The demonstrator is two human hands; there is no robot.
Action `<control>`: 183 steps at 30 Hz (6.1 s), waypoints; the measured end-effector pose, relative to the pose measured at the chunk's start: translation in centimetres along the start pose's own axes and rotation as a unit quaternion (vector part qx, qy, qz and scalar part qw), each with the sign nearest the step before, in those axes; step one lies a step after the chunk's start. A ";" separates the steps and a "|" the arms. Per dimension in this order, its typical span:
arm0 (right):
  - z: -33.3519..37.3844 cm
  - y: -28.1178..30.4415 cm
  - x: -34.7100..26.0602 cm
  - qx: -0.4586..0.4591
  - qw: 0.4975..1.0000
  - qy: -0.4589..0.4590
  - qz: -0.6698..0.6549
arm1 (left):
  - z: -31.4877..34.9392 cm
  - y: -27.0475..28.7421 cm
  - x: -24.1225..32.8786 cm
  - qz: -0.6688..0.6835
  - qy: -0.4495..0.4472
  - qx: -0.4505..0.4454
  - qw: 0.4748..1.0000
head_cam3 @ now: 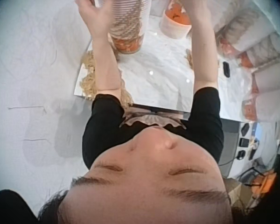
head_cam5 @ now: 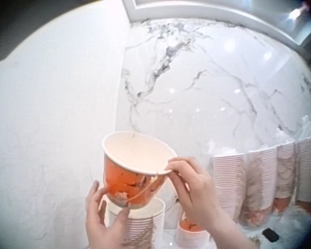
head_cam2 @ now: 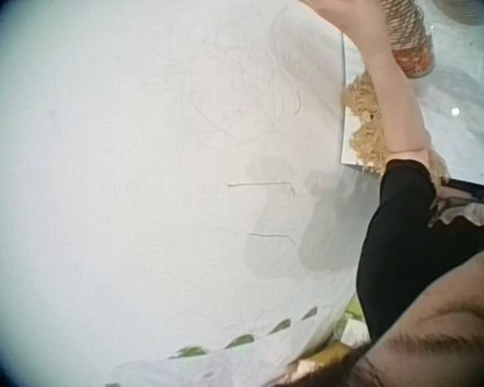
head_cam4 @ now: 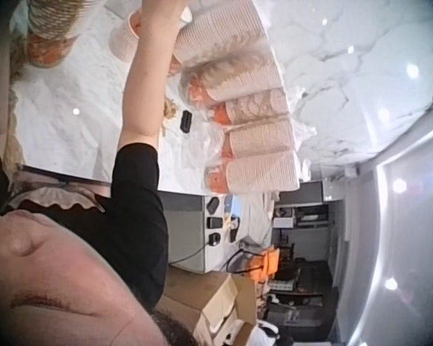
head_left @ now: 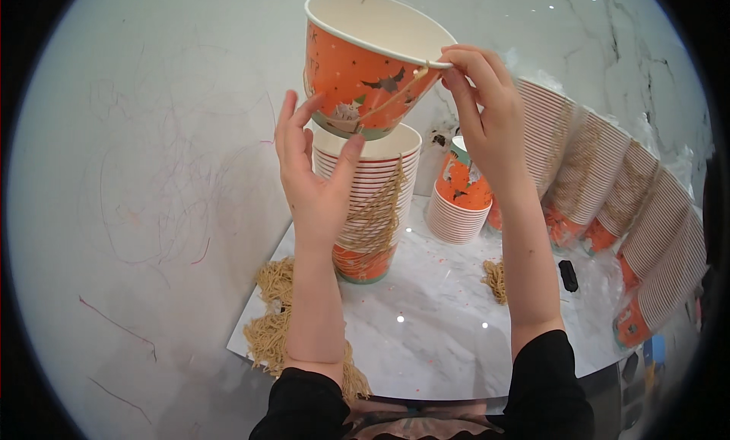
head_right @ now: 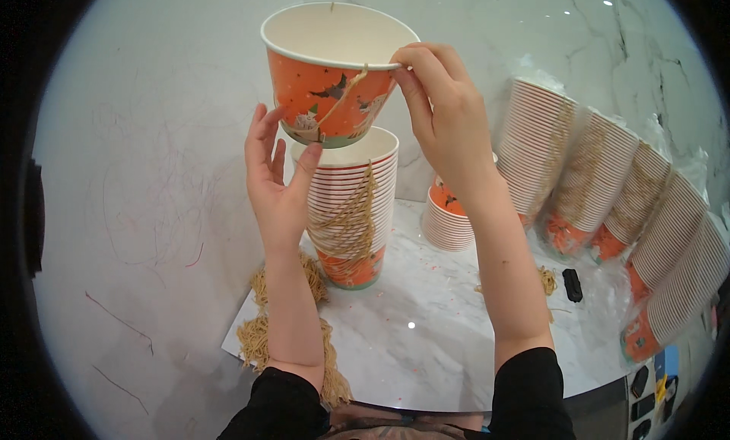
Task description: Assembling paper buckets by threading and knotting string handles.
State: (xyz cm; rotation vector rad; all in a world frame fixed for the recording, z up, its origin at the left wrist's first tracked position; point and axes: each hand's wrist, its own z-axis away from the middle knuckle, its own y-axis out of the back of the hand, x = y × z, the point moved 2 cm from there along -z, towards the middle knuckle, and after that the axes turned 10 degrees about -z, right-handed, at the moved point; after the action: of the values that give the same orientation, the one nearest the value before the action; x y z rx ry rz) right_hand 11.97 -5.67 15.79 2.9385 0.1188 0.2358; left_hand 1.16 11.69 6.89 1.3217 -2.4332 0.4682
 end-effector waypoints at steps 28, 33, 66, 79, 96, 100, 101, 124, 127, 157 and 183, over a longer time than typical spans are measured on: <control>3.1 -1.7 5.5 -0.060 0.960 -0.208 -0.179 | -0.2 -0.6 -4.0 -0.078 -0.034 0.036 0.996; 3.1 -1.7 4.7 -0.069 0.960 -0.203 -0.177 | -0.3 -0.5 -3.6 -0.097 -0.034 0.013 0.995; 6.5 -2.3 3.5 -0.185 0.942 -0.244 -0.136 | -0.8 1.8 -5.7 -0.203 -0.053 0.096 0.973; 6.3 -4.0 1.2 -0.181 0.960 -0.164 -0.139 | -0.6 2.0 -6.3 -0.042 0.068 -0.017 0.997; 7.5 -3.9 4.0 -0.174 0.914 -0.283 -0.234 | -0.8 1.4 -6.5 -0.180 0.111 0.008 0.977; 7.5 -3.5 4.4 -0.176 0.902 -0.295 -0.262 | -0.5 0.8 -7.1 -0.176 0.140 -0.004 0.974; 7.5 -3.5 4.4 -0.183 0.899 -0.300 -0.263 | -0.4 0.7 -7.4 -0.169 0.151 -0.007 0.974; 9.7 -4.9 4.2 -0.095 0.905 -0.305 -0.281 | -0.3 0.2 -6.9 -0.105 0.211 -0.017 0.972; 9.9 -5.1 4.0 -0.094 0.912 -0.295 -0.268 | -0.6 1.2 -7.5 -0.133 0.236 -0.037 0.962; 17.1 6.8 13.7 -0.071 0.966 -0.185 0.167 | -0.1 1.9 -10.5 -0.244 0.225 -0.226 0.916; 17.0 3.3 17.7 -0.105 0.908 -0.369 0.167 | 0.9 1.0 -6.8 -0.368 0.155 -0.240 0.885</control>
State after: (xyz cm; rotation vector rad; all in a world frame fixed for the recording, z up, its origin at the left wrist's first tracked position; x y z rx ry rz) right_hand 32.44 -10.31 2.67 2.6007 -0.4837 -0.7689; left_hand 3.66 16.86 3.05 1.6314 -1.4810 -0.1197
